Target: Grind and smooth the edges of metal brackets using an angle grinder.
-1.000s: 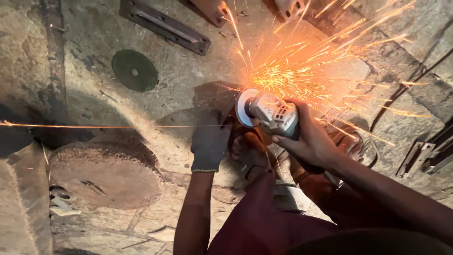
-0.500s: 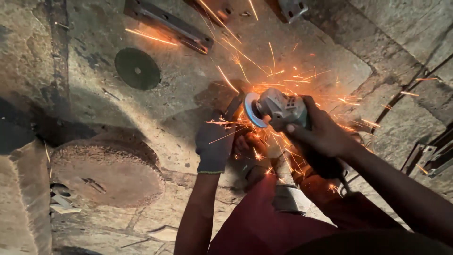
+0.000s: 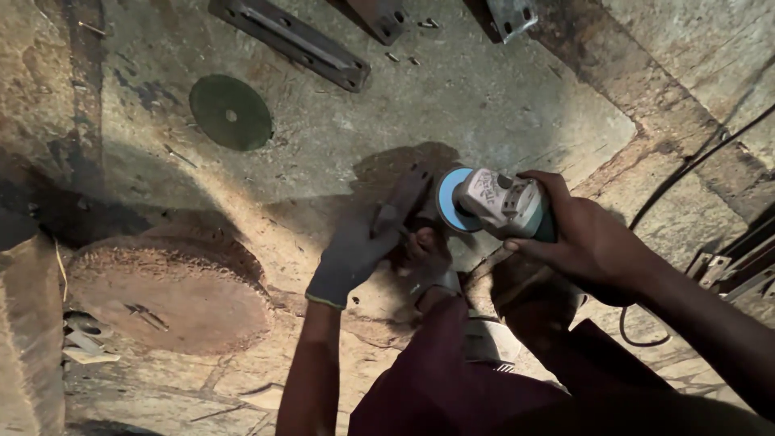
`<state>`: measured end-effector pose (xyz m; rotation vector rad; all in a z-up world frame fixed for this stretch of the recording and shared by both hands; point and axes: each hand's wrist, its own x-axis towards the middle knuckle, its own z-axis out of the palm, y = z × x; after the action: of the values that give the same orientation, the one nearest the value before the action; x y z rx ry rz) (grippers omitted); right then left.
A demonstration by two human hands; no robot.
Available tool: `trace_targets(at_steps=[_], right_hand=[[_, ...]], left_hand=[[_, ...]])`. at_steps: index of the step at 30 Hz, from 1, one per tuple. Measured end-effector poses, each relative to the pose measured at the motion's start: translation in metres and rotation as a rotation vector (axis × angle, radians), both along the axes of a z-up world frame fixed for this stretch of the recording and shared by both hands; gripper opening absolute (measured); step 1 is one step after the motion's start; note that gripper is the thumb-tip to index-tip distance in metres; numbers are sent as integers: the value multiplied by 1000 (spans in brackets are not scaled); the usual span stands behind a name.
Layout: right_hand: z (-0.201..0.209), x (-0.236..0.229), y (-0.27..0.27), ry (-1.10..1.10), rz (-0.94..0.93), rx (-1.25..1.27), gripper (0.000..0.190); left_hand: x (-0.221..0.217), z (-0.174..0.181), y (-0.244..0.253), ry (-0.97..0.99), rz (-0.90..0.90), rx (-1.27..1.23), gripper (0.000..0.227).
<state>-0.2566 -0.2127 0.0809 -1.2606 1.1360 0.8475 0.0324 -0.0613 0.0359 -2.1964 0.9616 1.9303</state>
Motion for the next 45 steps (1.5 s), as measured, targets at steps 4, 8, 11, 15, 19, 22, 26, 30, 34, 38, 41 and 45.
trace_targets(at_steps=[4, 8, 11, 15, 19, 22, 26, 30, 34, 38, 41, 45], right_hand=[[-6, 1, 0, -34, -59, -7, 101], [-10, 4, -4, -133, -122, -65, 100], [-7, 20, -12, -3, -40, 6, 104], [-18, 15, 3, 24, 0, -5, 104], [-34, 11, 18, -299, -144, -216, 102], [-37, 17, 21, -258, -87, -233, 104], [-39, 12, 29, -303, -45, -300, 104], [-35, 2, 33, -150, 6, -270, 105], [-31, -7, 39, -129, 41, -237, 114], [-33, 3, 39, -235, -35, -340, 117], [-37, 9, 39, -160, 36, -298, 120], [-31, 1, 46, -230, -49, -332, 113]], left_hand=[[8, -16, 18, 274, 263, -78, 40], [2, -14, 6, 370, 537, 232, 27], [-8, -28, 33, 272, 648, 217, 26], [-15, -41, 58, 332, 786, 105, 19], [-18, -53, 67, 275, 788, 146, 23], [-16, -52, 68, 301, 856, 150, 24], [-18, -61, 82, 319, 822, 109, 26], [-19, -58, 76, 290, 719, -122, 26], [-20, -42, 60, 197, 566, -18, 36], [-20, -47, 69, 126, 423, -165, 46], [-19, -44, 64, 94, 409, -85, 49], [-21, -48, 71, 71, 391, -183, 42]])
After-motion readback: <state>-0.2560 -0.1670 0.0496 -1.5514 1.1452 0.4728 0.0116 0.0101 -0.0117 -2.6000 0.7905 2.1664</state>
